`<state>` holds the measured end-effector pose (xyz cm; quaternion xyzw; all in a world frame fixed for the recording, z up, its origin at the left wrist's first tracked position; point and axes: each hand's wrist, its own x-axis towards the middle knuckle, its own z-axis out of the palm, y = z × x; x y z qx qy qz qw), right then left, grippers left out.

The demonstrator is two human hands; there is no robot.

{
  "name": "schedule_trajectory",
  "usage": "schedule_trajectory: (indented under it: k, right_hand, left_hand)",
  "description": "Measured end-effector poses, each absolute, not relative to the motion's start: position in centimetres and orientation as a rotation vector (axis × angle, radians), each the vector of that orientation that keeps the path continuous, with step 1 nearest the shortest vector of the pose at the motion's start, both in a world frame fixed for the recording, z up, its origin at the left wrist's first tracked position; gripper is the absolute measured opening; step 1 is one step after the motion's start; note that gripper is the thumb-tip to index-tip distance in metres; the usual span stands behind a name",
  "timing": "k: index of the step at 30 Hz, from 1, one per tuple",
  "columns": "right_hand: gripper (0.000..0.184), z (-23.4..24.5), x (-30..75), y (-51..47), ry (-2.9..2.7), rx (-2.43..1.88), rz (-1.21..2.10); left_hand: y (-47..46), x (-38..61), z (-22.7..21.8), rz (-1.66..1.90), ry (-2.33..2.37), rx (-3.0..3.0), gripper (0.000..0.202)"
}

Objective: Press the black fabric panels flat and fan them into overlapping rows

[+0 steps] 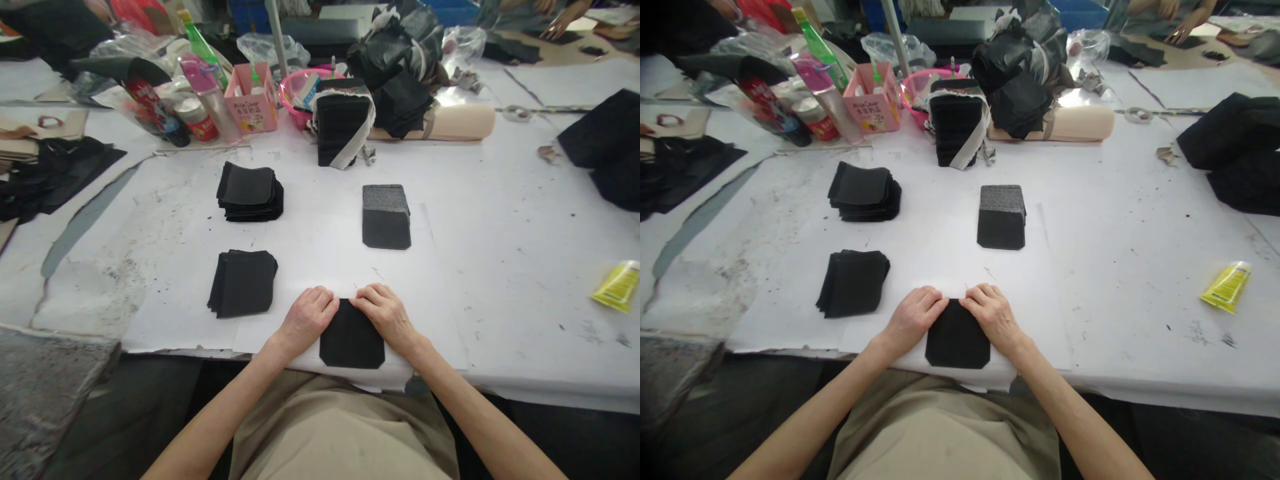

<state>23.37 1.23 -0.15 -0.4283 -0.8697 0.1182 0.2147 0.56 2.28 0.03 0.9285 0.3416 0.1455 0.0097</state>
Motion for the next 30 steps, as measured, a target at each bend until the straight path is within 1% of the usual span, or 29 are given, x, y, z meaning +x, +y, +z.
schedule_trajectory:
  k: [7, 12, 16, 22, 26, 30]
  right_hand:
    - [0.024, -0.1, 23.6, 1.4, -2.504, -1.11, 0.246]
    - [0.019, -0.4, 23.7, 1.8, -2.376, -1.207, 0.325]
    - [0.017, -0.3, 23.7, 2.1, -2.362, -1.212, 0.363]
    - [0.02, -0.3, 24.0, 1.9, -2.392, -1.177, 0.348]
    - [0.023, -0.3, 24.2, 2.0, -2.449, -1.14, 0.307]
    - [0.022, -0.1, 24.6, 2.4, -2.493, -1.052, 0.335]
  left_hand:
    - [2.3, 0.8, 0.4, 0.43, 1.048, 2.902, 0.014]
    - [2.4, 0.8, 0.5, 0.393, 1.046, 2.906, 0.015]
    - [2.5, 0.9, 0.5, 0.359, 1.066, 2.892, 0.012]
    - [2.5, 0.8, 0.3, 0.411, 1.048, 2.911, 0.023]
    - [2.5, 0.7, 0.0, 0.431, 1.037, 2.922, 0.021]
    - [2.5, 0.7, 0.0, 0.455, 1.037, 2.905, 0.022]
